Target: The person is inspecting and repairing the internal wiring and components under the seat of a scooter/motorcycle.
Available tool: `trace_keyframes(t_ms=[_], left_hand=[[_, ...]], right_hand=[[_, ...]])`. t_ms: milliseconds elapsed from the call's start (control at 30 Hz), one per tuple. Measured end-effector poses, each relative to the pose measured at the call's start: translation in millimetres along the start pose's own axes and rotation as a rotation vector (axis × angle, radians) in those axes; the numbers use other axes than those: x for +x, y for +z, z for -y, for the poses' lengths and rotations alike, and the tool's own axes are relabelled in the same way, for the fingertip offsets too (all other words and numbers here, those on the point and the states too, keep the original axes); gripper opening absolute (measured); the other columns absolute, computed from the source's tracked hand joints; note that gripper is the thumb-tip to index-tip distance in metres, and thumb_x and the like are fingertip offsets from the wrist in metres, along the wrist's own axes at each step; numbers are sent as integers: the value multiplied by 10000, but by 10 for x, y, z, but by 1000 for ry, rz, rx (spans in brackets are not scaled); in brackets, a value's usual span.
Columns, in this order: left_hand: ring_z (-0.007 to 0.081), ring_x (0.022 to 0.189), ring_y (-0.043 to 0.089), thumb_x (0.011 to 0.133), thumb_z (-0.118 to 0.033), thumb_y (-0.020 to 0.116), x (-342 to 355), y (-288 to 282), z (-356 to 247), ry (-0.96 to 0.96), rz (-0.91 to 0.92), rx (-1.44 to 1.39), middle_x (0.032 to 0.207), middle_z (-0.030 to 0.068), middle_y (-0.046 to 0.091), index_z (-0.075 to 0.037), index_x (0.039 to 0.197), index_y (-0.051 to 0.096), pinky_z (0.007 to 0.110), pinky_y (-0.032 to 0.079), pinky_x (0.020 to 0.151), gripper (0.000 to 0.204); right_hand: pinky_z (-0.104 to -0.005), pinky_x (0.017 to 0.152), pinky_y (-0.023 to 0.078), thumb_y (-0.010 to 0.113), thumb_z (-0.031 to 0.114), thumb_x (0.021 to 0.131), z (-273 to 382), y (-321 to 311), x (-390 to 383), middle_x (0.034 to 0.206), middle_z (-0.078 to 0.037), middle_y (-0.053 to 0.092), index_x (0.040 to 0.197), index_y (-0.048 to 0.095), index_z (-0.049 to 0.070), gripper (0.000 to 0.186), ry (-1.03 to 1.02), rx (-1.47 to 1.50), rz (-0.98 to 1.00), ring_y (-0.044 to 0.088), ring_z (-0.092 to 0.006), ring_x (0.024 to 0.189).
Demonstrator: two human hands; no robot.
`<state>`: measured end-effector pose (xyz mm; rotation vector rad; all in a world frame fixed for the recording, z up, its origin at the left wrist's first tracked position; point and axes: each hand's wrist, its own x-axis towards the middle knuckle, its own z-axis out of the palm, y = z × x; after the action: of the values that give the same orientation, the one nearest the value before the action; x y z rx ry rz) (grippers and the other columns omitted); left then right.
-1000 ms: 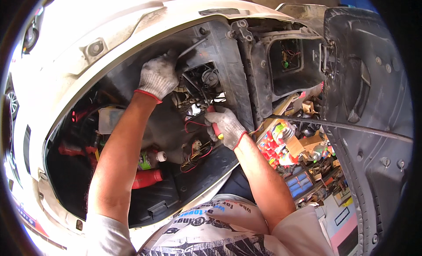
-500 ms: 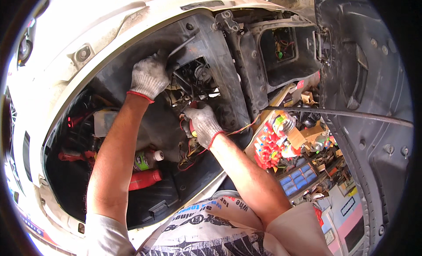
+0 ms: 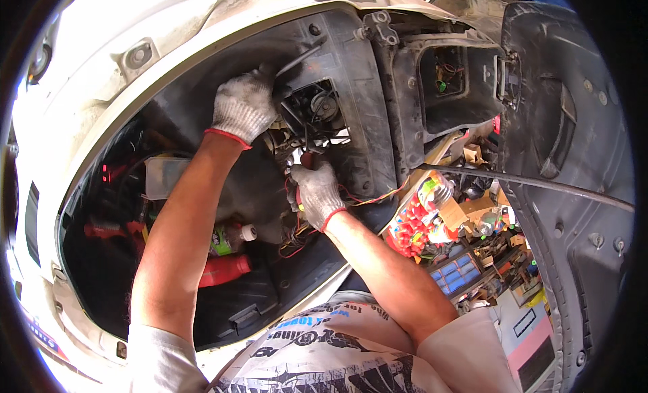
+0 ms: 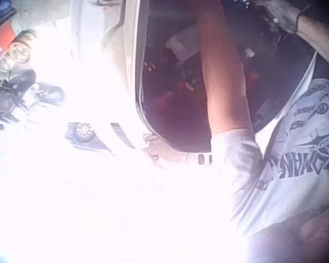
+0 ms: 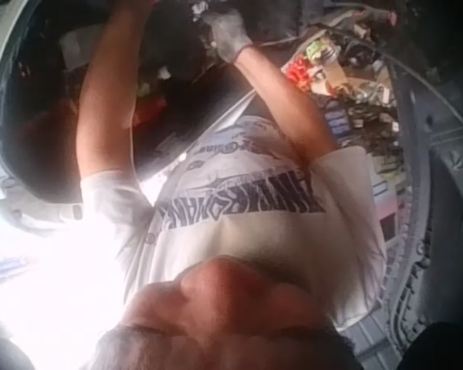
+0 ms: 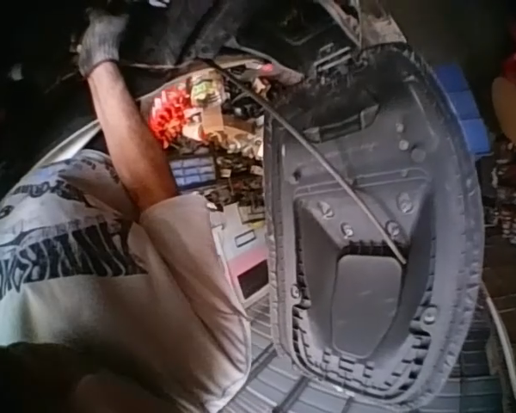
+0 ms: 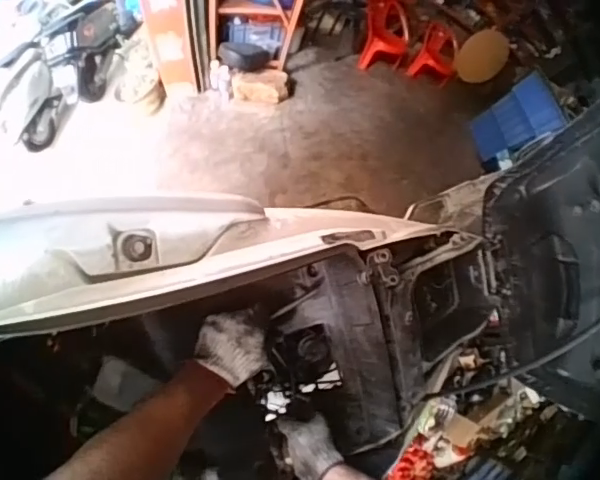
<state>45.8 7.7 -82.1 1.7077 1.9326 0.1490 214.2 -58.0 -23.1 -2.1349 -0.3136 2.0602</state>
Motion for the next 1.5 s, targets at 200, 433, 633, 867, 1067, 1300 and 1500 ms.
trace_keyframes(t_ms=[200,433,633,867,1067,1300,1500], left_hand=[[320,783,673,842,-394,627,-8,53,7,-6,4,11,806,141,676,-74,1020,572,437,543,653,370],[314,782,674,851,-402,613,-17,79,9,-18,17,9,814,142,679,-73,1022,564,434,544,650,375],[321,804,670,856,-395,607,-14,49,3,-23,25,-18,832,145,679,-69,1027,560,441,541,674,372],[342,811,662,852,-397,613,-3,-23,-38,-40,29,-45,840,161,672,-80,1037,558,448,536,692,371],[344,803,662,849,-383,621,-15,-21,-15,-57,49,-21,844,165,673,-86,1052,558,452,534,683,365],[318,794,672,857,-387,607,-10,20,-16,-55,31,-14,839,144,683,-82,1029,569,437,541,665,352],[310,771,678,838,-315,623,-33,65,14,11,-52,-49,803,139,675,-60,955,585,423,546,626,283]], right_hand=[[-304,344,387,565,65,805,-21,23,-36,700,-48,516,974,501,67,181,14,-67,-8,474,-160,426],[-294,343,378,574,68,811,-97,40,-46,716,-47,518,985,508,71,186,-4,-77,-68,468,-158,424],[-291,358,395,572,69,823,-18,-5,-60,694,-44,529,985,517,64,171,4,-72,-32,478,-152,415],[-334,379,422,542,100,847,131,-252,56,667,-53,546,934,538,46,102,101,-62,113,537,-178,452],[-373,418,441,500,141,885,346,-279,115,654,-74,554,883,558,33,123,381,-131,157,570,-218,530],[-344,362,358,566,100,837,119,-95,80,588,-49,508,807,550,42,67,253,-176,-41,481,-189,412],[-341,369,362,564,82,827,-11,1,47,598,-45,508,874,522,59,67,150,-198,-99,479,-177,411]])
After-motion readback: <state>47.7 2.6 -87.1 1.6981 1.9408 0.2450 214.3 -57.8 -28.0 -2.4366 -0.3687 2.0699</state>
